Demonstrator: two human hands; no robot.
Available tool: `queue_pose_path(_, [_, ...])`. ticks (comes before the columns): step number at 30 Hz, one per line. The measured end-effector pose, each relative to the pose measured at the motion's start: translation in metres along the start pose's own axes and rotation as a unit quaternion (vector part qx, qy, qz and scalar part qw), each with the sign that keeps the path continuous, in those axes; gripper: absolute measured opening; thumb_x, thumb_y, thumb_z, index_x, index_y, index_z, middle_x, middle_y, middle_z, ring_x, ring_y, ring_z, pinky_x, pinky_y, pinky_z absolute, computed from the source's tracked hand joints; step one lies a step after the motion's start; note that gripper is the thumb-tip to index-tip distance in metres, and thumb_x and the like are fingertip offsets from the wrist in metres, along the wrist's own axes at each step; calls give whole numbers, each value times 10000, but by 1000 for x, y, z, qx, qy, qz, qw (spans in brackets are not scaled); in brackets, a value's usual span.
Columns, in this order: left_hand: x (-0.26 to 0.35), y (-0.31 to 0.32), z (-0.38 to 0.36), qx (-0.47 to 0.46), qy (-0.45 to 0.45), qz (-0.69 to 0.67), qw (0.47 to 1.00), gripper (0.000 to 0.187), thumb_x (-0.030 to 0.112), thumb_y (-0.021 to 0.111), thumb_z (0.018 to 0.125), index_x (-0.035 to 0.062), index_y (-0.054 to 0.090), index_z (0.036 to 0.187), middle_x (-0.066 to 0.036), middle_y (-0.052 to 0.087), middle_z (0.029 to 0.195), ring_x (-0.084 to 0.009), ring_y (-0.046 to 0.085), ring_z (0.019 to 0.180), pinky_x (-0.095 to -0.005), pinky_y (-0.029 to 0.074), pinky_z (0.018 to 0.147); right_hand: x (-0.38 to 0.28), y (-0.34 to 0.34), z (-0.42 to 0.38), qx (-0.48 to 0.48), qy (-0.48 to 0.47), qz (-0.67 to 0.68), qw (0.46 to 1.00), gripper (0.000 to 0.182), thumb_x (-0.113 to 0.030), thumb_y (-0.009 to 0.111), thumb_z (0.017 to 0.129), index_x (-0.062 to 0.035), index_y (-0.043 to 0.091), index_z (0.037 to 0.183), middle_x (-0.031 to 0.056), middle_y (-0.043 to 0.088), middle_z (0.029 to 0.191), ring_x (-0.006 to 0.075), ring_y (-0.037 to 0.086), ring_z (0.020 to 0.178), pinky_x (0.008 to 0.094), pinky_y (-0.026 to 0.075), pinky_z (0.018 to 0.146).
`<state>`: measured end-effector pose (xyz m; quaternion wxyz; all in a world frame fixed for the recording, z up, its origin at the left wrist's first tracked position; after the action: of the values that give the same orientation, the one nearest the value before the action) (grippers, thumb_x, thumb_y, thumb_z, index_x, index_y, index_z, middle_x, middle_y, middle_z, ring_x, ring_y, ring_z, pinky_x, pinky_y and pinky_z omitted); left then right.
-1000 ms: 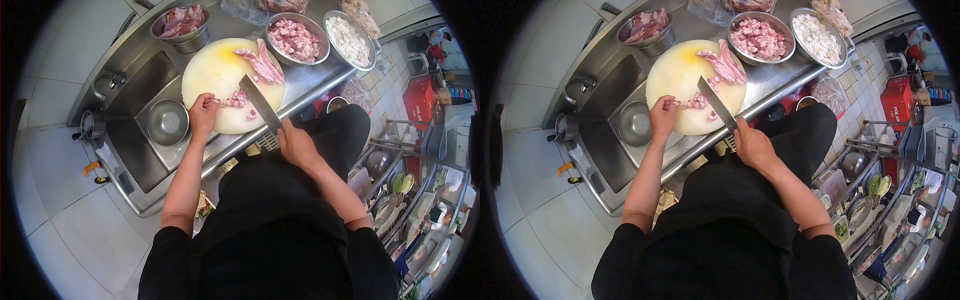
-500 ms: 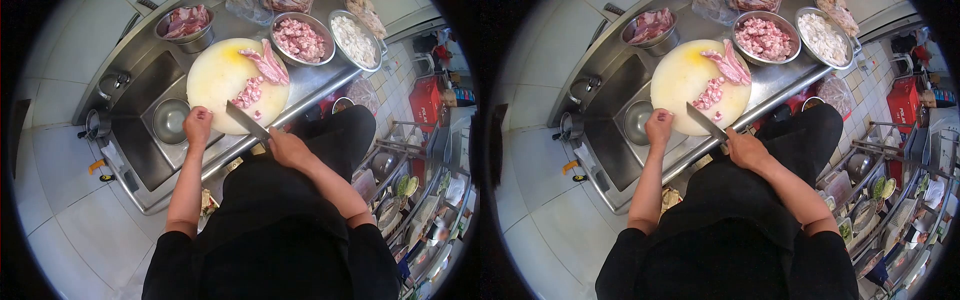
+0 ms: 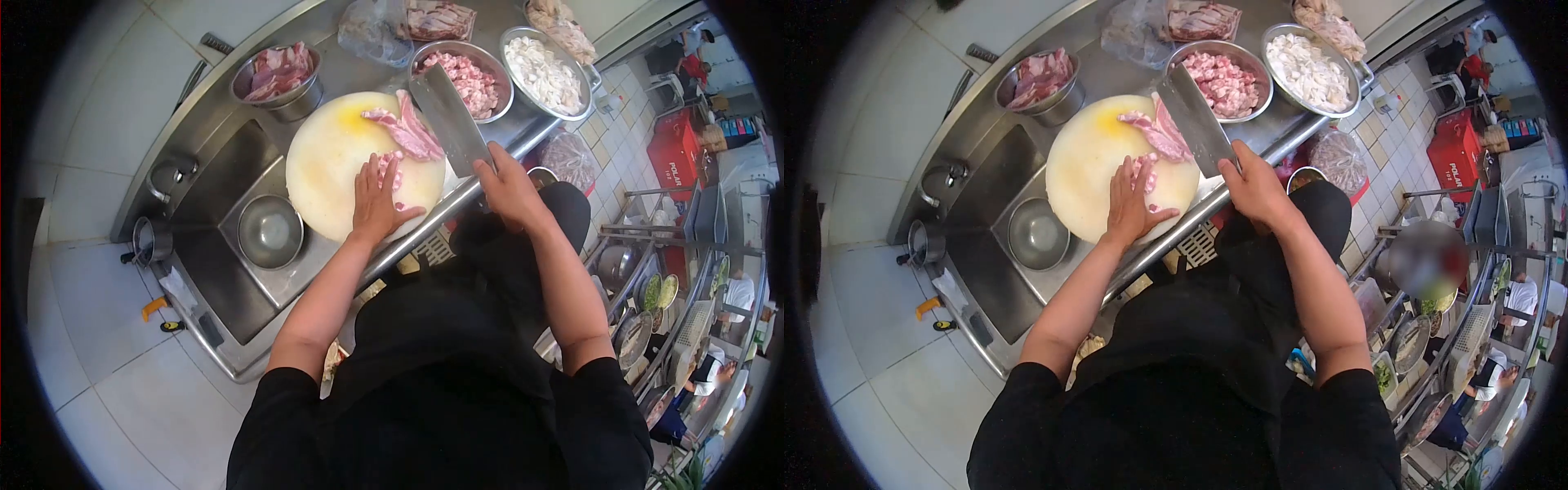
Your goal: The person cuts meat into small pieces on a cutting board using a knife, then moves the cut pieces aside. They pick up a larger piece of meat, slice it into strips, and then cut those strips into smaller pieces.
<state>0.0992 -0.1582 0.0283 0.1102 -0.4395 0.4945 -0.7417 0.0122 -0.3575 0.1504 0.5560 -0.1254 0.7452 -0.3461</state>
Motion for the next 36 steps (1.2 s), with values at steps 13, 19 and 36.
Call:
queue_pose_path(13, [-2, -4, -14, 26, 95, 33, 995, 244, 177, 716, 838, 121, 701, 1075, -106, 639, 1178, -352, 591, 1111, -479, 448, 970, 49, -29, 43, 110, 115, 366, 917, 136, -183, 541, 1050, -74, 500, 1122, 6, 483, 663, 106, 470, 433, 278, 391, 388])
queue_pose_path(19, [-53, -39, -27, 91, 2, 38, 995, 207, 125, 685, 775, 111, 707, 981, -109, 674, 1050, -331, 653, 892, -451, 521, 751, 64, -71, 36, 229, 108, 474, 844, 114, -177, 508, 1063, -84, 479, 1122, 14, 500, 694, 119, 494, 453, 295, 429, 395])
queue_pose_path(36, [54, 0, 274, -92, 47, -169, 980, 391, 374, 717, 933, 28, 739, 1113, -128, 724, 1062, -213, 684, 774, -341, 547, 720, 93, -97, 36, 259, 121, 655, 700, 161, -130, 523, 1016, -116, 386, 1100, 29, 474, 739, 162, 503, 554, 349, 468, 483])
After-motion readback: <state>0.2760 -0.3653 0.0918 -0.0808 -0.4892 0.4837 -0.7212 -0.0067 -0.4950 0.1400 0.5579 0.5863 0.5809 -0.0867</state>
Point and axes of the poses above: each hand's wrist, its own z-axis towards the middle knuckle, its own y-axis out of the palm, x = y × z, the point moved 10 cm from there along z, towards the middle knuckle
